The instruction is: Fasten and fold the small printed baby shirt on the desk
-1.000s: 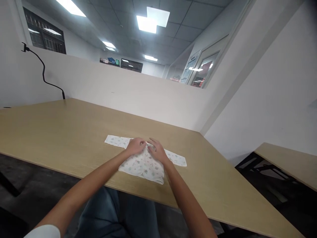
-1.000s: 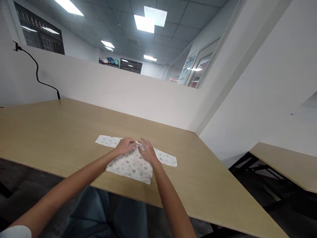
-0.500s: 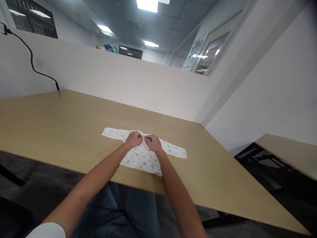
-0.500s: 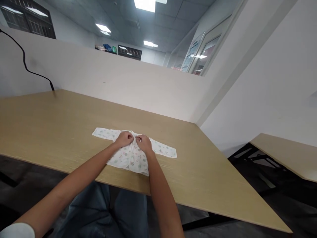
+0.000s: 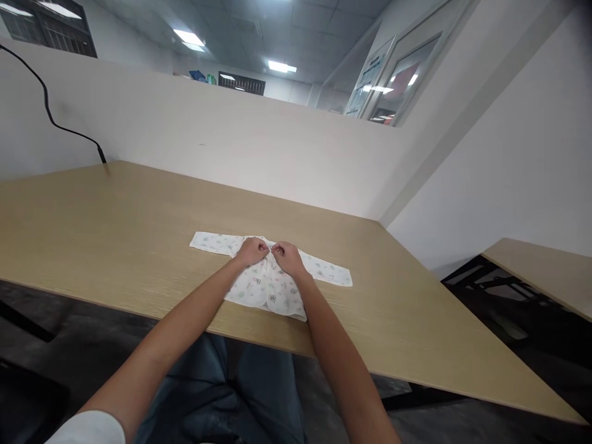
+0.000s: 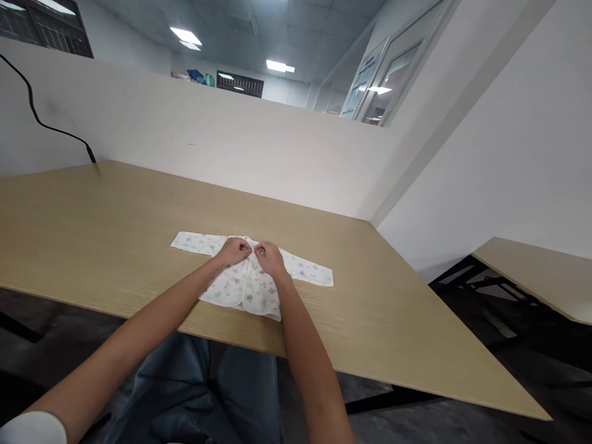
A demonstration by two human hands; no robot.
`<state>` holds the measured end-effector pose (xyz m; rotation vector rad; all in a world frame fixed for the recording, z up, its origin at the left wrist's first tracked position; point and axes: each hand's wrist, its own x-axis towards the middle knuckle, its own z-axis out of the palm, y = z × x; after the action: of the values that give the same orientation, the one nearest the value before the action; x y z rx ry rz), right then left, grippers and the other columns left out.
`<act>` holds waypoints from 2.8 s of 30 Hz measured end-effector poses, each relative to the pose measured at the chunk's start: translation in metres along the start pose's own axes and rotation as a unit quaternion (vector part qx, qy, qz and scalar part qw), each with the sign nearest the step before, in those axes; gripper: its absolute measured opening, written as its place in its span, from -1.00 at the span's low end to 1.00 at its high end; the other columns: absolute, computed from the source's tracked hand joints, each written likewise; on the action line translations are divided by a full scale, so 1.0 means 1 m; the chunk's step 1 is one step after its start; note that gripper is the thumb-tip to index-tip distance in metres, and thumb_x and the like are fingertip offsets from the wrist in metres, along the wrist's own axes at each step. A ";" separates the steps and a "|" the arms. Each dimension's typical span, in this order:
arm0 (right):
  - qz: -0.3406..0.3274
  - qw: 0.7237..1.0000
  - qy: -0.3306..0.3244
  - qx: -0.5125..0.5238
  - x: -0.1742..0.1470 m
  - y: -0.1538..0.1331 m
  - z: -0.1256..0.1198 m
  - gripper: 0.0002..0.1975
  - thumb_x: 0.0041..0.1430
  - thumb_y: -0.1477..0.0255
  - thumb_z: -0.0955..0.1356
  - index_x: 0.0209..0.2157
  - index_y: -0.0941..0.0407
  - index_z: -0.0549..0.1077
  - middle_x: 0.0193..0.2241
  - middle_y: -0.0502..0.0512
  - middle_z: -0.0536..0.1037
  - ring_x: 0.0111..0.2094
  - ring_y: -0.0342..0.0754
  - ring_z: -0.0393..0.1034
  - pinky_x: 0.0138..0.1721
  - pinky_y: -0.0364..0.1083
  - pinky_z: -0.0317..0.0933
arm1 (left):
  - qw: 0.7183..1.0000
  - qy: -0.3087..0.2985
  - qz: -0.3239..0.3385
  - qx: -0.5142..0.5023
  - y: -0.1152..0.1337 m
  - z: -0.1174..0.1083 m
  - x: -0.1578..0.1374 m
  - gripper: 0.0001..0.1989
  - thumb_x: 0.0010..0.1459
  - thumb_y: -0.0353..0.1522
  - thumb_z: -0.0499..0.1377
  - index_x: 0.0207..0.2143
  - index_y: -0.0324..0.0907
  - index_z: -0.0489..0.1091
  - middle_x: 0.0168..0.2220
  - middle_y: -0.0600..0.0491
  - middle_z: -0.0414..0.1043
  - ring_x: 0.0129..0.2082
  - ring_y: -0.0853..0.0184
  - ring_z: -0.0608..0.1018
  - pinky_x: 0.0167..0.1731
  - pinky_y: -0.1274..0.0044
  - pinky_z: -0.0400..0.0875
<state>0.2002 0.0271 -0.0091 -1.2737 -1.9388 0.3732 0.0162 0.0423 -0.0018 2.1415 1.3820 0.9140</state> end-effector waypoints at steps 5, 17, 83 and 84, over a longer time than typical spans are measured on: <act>0.008 0.999 0.002 0.043 -0.001 0.005 0.000 -0.86 0.13 0.37 0.33 -0.35 0.10 0.53 -0.43 0.03 0.53 -0.40 -0.08 0.33 -0.30 -0.09 0.21 | 1.000 -0.009 -0.009 -0.020 -0.003 0.000 0.001 -0.81 0.07 -0.37 0.21 -0.39 -0.21 0.65 -0.45 0.07 0.58 -0.41 0.36 0.51 -0.37 0.57 0.31; 0.021 0.998 -0.003 0.066 -0.005 -0.001 0.001 -0.84 0.09 0.39 0.35 -0.30 0.07 0.57 -0.37 0.03 0.60 -0.35 -0.07 0.40 -0.22 -0.08 0.27 | 0.999 -0.012 -0.020 -0.037 -0.005 0.002 0.001 -0.83 0.05 -0.36 0.25 -0.34 -0.17 0.65 -0.36 0.05 0.63 -0.35 0.33 0.57 -0.34 0.55 0.36; 0.001 1.000 -0.004 -0.020 -0.008 0.002 0.005 -0.95 0.12 0.42 0.35 -0.41 0.08 0.45 -0.34 0.04 0.50 -0.31 -0.06 0.32 -0.22 -0.08 0.18 | 0.998 0.020 0.021 0.061 0.007 -0.004 -0.007 -0.84 0.04 -0.32 0.23 -0.40 -0.04 0.64 -0.30 0.05 0.65 -0.09 0.14 0.53 0.03 0.32 0.25; 0.001 1.000 -0.004 -0.018 -0.008 0.003 0.005 -0.95 0.12 0.42 0.35 -0.41 0.08 0.45 -0.34 0.04 0.50 -0.31 -0.06 0.32 -0.22 -0.08 0.18 | 0.998 0.020 0.024 0.059 0.006 -0.004 -0.007 -0.85 0.04 -0.32 0.23 -0.41 -0.04 0.64 -0.30 0.06 0.65 -0.10 0.15 0.53 0.02 0.33 0.26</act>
<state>0.2002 0.0218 -0.0178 -1.2997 -1.9586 0.3476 0.0149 0.0333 0.0035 2.2642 1.4441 0.9187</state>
